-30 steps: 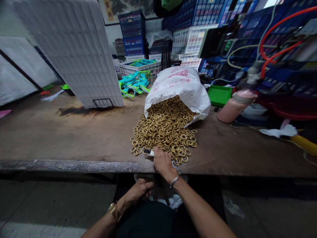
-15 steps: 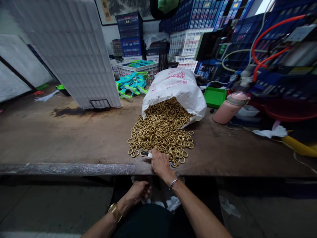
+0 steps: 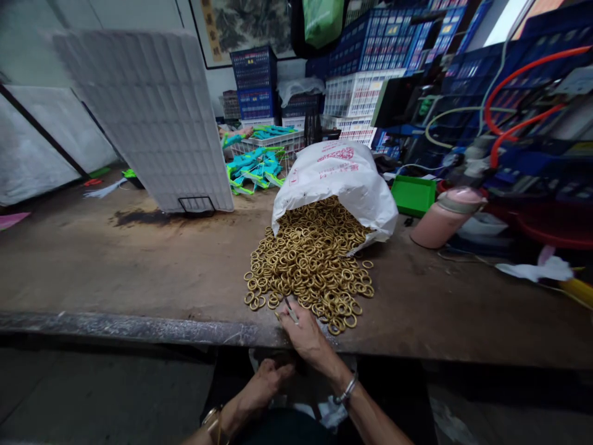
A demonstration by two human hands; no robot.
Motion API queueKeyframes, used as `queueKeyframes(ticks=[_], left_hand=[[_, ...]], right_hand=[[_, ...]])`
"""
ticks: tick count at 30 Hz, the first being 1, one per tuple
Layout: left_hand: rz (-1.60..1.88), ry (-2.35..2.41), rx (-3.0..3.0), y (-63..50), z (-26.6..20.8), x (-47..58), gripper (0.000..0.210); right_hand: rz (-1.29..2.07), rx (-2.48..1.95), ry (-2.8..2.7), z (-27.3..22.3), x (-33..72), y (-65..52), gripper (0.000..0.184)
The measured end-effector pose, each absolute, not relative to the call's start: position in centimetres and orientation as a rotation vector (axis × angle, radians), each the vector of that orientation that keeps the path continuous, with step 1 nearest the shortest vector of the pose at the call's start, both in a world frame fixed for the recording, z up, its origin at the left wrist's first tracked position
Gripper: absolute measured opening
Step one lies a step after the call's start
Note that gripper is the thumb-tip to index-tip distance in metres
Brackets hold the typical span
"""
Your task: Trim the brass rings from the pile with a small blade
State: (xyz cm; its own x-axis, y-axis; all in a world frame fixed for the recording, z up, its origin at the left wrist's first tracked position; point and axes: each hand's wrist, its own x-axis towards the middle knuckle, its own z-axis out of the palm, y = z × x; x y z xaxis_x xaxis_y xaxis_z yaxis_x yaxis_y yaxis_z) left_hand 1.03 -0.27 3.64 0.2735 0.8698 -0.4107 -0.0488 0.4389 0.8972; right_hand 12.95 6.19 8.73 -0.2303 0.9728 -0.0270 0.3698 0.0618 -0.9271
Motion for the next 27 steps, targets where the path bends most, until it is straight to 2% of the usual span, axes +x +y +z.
queueKeyframes(ticks=[3,6,11,14,16,20,24,27], left_hand=[[0.703,1.032,0.93,-0.7,5.6,0.9,0.024],[0.765,1.033,0.885,-0.6,7.8,0.7,0.029],[1.109,1.222,0.767,1.3,9.4,0.2,0.039],[1.129,1.213,0.791,2.5,9.5,0.2,0.048],[1.103,1.204,0.854,3.1,9.5,0.3,0.041],[1.063,1.251,0.94,3.5,9.4,0.4,0.033],[1.088,1.32,1.121,3.6,9.0,-0.5,0.026],[1.097,1.288,1.364,3.6,8.8,-1.2,0.022]], right_hand=[[1.574,-1.291,-1.333,9.5,12.7,5.9,0.022],[1.833,-1.192,-1.07,10.0,12.7,5.7,0.029],[1.927,-1.036,-0.952,10.1,13.0,5.4,0.035],[1.975,-1.002,-0.945,10.0,12.8,5.0,0.035],[1.982,-1.011,-0.964,9.9,12.6,4.7,0.034],[1.824,-1.143,-1.15,9.6,12.5,4.9,0.03],[1.341,-1.293,-1.543,9.9,13.1,5.8,0.024],[1.122,-1.286,-1.791,10.1,13.1,6.0,0.022]])
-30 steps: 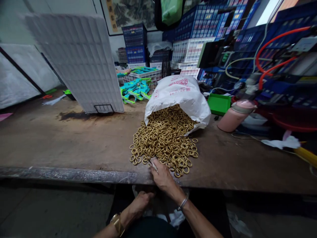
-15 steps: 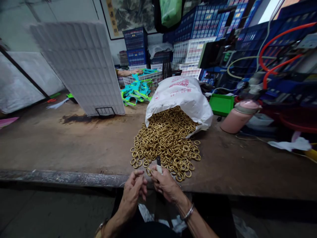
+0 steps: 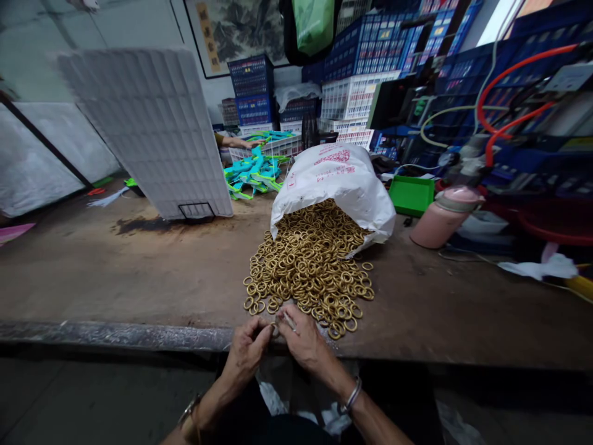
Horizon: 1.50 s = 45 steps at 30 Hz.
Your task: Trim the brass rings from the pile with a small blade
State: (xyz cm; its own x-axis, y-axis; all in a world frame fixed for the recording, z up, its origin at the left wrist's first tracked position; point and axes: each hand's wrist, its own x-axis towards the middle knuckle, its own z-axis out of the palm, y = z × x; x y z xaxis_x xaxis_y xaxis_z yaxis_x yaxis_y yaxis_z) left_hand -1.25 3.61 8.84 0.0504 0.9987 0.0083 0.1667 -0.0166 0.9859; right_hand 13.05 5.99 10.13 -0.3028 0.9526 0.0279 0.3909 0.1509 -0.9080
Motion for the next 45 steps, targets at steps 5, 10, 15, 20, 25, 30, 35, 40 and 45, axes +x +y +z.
queueKeyframes(ticks=[5,10,15,20,25,30,35,40,45], left_hand=[[1.076,1.239,1.34,3.7,9.5,-1.3,0.022],[1.081,1.205,1.11,3.2,10.5,-0.4,0.027],[1.093,1.218,1.09,2.8,10.0,-0.4,0.025],[1.108,1.307,1.508,3.1,9.0,-1.5,0.014],[1.016,1.347,1.718,3.2,8.8,-2.1,0.011],[1.063,1.212,1.409,2.9,9.3,-1.4,0.017],[0.954,1.022,0.925,2.5,9.5,-0.8,0.027],[0.998,0.919,0.791,2.4,9.4,-1.0,0.034],[1.055,0.992,0.766,2.6,9.3,-1.2,0.032]], right_hand=[[1.003,-1.343,-1.845,9.6,12.3,5.8,0.028],[1.182,-1.345,-1.612,9.3,12.0,5.8,0.028],[1.25,-1.332,-1.591,9.4,12.2,5.9,0.027],[1.071,-1.322,-1.829,9.7,12.2,5.9,0.023],[1.051,-1.393,-1.869,9.1,11.8,5.7,0.022],[1.257,-1.383,-1.682,8.8,11.7,5.8,0.02],[1.331,-1.361,-1.592,9.1,11.7,5.8,0.024],[1.367,-1.341,-1.569,8.7,11.5,6.0,0.029],[0.987,-1.524,-1.774,8.3,11.9,6.0,0.021]])
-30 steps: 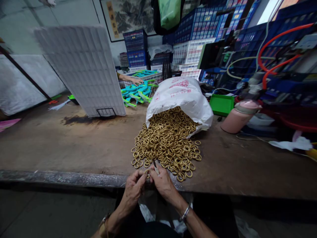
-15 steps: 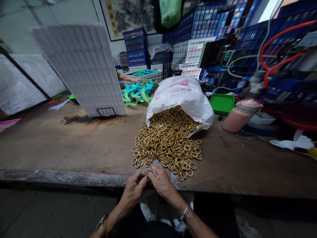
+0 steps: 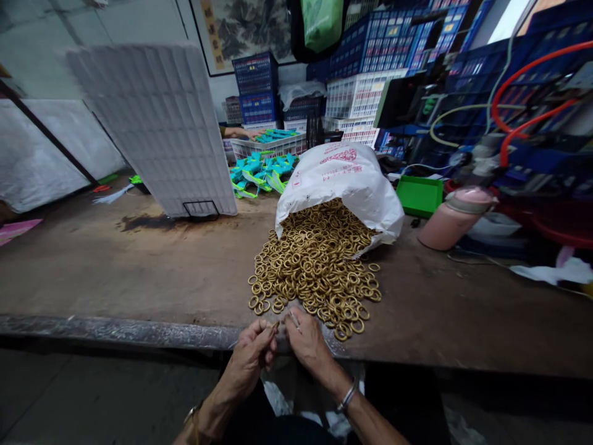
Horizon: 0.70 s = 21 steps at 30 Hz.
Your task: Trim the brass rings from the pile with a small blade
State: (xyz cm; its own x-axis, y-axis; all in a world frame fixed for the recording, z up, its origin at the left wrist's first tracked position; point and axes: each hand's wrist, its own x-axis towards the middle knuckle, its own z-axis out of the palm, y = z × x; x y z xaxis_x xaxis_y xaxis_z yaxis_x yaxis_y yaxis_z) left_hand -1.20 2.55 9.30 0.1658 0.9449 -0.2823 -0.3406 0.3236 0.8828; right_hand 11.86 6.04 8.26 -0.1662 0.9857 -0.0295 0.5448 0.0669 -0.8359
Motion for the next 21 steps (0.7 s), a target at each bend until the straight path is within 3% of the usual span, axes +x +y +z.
queueKeyframes(ticks=[3,7,21], left_hand=[[1.065,1.059,0.792,2.8,9.7,-1.3,0.035],[1.036,1.139,0.864,3.1,10.5,-1.3,0.036],[1.047,1.004,0.862,2.1,9.8,-2.2,0.027]], right_hand=[[0.764,-1.56,-2.057,8.3,12.0,5.4,0.013],[0.654,-1.58,-2.282,8.7,11.9,4.6,0.023],[0.432,-1.844,-2.394,9.1,11.8,6.2,0.023]])
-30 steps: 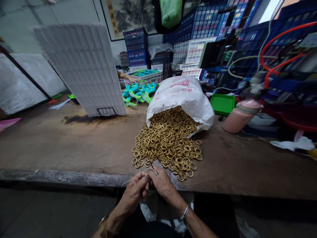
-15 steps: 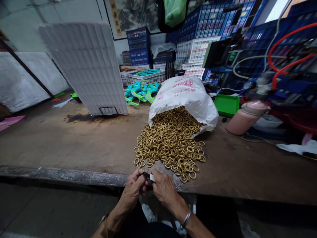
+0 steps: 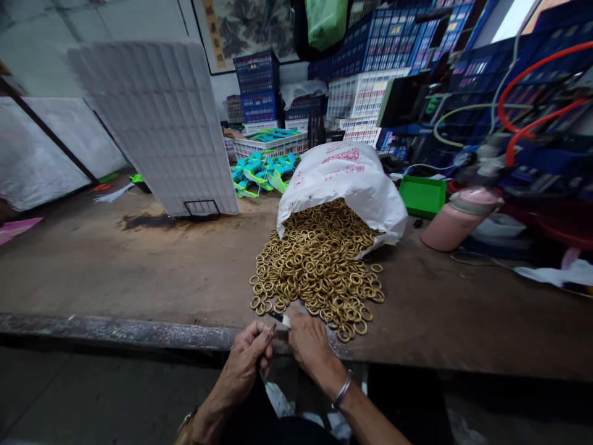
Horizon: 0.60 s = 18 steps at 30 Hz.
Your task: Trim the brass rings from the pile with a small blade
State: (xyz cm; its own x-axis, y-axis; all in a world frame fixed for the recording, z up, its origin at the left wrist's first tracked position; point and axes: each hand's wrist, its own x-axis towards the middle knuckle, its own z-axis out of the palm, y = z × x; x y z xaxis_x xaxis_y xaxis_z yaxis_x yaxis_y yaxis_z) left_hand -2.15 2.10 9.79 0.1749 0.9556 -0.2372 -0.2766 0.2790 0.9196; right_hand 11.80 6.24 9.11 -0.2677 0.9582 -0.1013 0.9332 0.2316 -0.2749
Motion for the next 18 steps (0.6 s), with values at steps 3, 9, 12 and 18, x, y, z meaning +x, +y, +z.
queueKeyframes(ticks=[3,9,12,18], left_hand=[[1.042,0.86,0.787,1.6,10.1,-2.0,0.023],[1.078,0.729,0.512,2.0,9.7,-2.3,0.02],[1.115,0.739,0.456,2.3,9.4,-2.6,0.018],[1.154,0.753,0.358,2.7,9.1,-3.0,0.017]], right_hand=[[0.382,-1.831,-2.32,8.7,12.4,6.9,0.022],[0.362,-1.773,-2.213,7.8,11.7,7.5,0.013],[0.32,-1.774,-2.251,7.9,10.8,8.0,0.013],[0.277,-1.881,-2.324,8.6,10.0,8.9,0.014]])
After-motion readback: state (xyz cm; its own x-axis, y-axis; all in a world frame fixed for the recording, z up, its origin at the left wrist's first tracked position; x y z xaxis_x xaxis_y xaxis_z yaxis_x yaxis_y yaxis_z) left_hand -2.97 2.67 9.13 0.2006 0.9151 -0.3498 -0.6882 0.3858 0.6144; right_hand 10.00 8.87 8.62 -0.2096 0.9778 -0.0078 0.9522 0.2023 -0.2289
